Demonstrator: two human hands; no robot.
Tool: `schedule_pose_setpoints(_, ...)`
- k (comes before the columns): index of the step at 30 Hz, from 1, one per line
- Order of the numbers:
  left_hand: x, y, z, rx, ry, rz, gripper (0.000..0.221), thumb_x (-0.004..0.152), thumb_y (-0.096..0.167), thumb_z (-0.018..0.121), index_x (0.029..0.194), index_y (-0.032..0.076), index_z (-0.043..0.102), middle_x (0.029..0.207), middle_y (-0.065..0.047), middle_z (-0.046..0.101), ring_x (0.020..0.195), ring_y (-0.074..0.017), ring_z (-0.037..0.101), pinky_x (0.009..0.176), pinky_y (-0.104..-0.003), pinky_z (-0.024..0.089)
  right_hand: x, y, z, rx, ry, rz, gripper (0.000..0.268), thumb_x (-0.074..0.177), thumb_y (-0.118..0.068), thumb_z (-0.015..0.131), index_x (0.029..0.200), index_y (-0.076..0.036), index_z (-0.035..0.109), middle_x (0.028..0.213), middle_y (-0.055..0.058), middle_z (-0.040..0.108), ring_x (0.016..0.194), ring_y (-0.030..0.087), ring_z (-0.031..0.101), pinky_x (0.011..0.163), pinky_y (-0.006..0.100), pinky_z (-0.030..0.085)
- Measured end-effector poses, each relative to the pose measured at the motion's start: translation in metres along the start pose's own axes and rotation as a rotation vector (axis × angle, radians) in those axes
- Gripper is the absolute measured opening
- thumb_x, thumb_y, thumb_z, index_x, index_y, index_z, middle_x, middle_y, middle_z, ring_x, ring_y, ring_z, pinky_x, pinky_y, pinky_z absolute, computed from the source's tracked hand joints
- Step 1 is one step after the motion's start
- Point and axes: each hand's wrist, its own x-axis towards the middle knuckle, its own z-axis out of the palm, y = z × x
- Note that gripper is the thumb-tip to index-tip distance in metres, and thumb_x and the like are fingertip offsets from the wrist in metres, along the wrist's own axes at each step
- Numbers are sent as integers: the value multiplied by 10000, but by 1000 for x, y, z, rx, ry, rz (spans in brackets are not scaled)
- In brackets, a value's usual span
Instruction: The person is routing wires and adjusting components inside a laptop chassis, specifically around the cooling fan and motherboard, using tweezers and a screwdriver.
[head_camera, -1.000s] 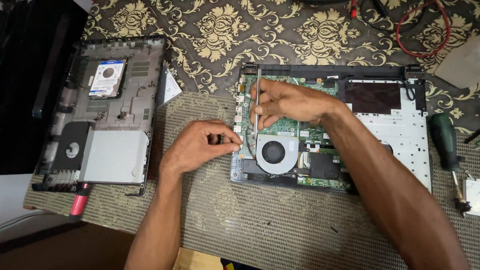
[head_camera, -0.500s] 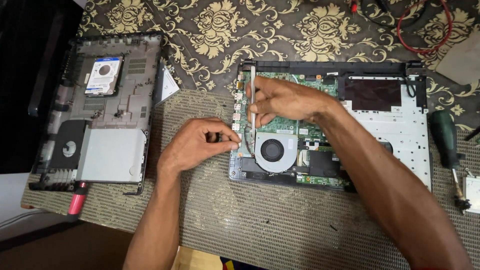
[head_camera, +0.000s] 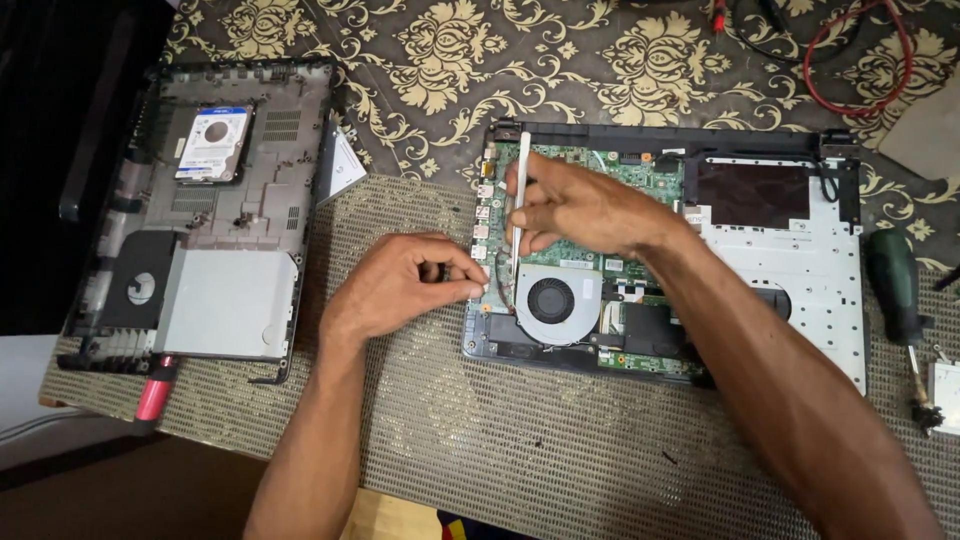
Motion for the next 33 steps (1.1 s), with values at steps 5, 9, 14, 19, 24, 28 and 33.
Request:
schedule_pose_setpoints(5,0,-4,1,12,-11,-4,122,824,122,853,938,99,815,783,-99,738,631,-158,559,550,-287,484,-7,-8,3,4,37,26,361,1033,-94,501,1338,63,390,999,273,665,959,354,751,934,511,619)
schedule_pose_setpoints(9,0,3,1,16,-19,-11,134,829,138,848,950,96,808,803,-105,736,648,-168,562,555,-296,483,-8,-5,2,24,63,19,358,1025,-116,532,1323,39,411,976,231,666,922,328,755,896,476,636)
schedule_pose_setpoints(14,3,8,-3,35,-33,-32,135,839,122,833,963,78,805,813,-128,741,647,-191,569,562,-308,477,0,0,-8,82,49,9,423,1005,-163,577,1359,24,443,974,213,681,899,325,763,882,475,639)
schedule_pose_setpoints(19,-3,-7,0,38,-38,-23,137,863,134,820,993,91,805,831,-108,746,644,-164,560,569,-284,474,-15,9,-25,328,287,-33,369,1012,-237,582,1310,-58,458,960,119,673,813,202,741,816,332,648)
schedule_pose_setpoints(24,-1,-8,5,33,-17,78,140,869,133,802,1003,93,799,837,-101,736,639,-161,575,559,-291,477,-63,13,-21,328,463,-99,347,994,-241,583,1300,-115,478,837,96,595,673,205,691,637,328,644)
schedule_pose_setpoints(28,2,8,16,138,-18,249,116,866,136,784,972,100,809,865,-117,742,624,-185,585,556,-315,491,-91,38,-18,271,606,-45,338,978,-227,526,1277,-72,485,775,133,581,627,234,615,572,331,569)
schedule_pose_setpoints(33,1,-3,17,117,-12,241,116,850,97,772,958,75,808,815,-107,735,612,-188,601,536,-315,502,-100,63,-23,332,685,-100,344,967,-197,519,1295,-103,479,708,124,582,567,198,614,521,278,517)
